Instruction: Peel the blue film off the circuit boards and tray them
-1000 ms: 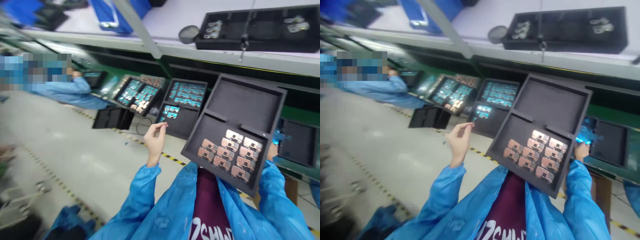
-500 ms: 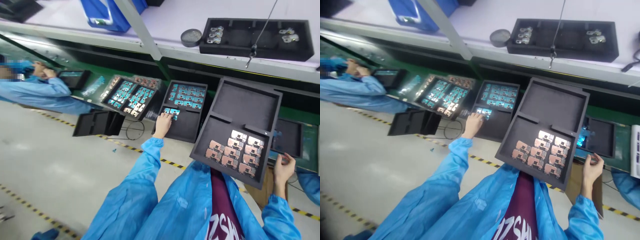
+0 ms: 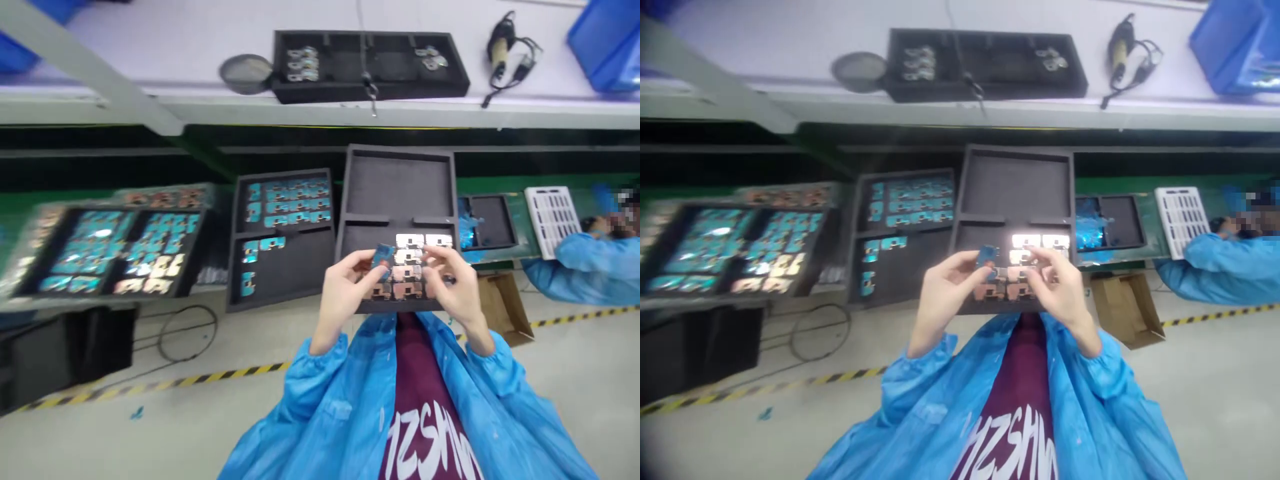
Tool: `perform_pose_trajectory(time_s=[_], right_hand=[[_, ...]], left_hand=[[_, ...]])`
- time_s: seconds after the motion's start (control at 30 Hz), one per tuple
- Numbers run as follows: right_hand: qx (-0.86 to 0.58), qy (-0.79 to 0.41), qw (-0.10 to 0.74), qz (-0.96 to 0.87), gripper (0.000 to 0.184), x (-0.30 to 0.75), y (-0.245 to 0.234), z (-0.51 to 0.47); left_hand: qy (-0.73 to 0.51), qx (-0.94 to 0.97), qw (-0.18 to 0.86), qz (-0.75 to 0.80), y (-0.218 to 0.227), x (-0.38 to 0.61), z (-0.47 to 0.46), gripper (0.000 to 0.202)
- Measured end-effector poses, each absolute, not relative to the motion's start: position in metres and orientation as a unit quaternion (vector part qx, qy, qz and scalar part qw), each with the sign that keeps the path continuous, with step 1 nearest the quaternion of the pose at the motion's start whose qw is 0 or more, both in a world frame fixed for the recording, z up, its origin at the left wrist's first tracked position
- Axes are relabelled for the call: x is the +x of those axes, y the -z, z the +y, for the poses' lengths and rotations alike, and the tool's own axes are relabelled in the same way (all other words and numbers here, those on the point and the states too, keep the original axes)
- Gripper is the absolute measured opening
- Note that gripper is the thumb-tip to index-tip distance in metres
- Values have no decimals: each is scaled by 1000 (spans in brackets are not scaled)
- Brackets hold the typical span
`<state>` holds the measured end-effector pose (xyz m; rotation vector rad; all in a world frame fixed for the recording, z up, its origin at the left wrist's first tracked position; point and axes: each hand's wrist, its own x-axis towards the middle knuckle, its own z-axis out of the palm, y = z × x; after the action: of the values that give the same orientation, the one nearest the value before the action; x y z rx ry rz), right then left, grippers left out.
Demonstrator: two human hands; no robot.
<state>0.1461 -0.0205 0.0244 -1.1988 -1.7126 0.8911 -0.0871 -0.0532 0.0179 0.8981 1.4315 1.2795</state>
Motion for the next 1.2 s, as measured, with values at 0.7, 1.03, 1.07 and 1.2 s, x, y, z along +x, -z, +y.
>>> perform_pose_trajectory(time_s=[0.7, 1.03, 1.07, 1.2], right_hand=[[-490, -226, 488, -686, 15, 145, 5, -14], [-448, -45, 449, -772, 15, 146, 17, -7], [-433, -21, 432, -791, 16, 147, 16, -8], [-377, 10, 404, -833, 19, 152, 11, -12]], left_hand=[[-525, 444, 464, 558, -8, -8, -38, 16], [-495, 332, 614, 518, 7, -26, -37, 35], [-495, 301, 627, 521, 11, -27, -37, 39], [-500, 195, 672, 510, 21, -32, -35, 50]])
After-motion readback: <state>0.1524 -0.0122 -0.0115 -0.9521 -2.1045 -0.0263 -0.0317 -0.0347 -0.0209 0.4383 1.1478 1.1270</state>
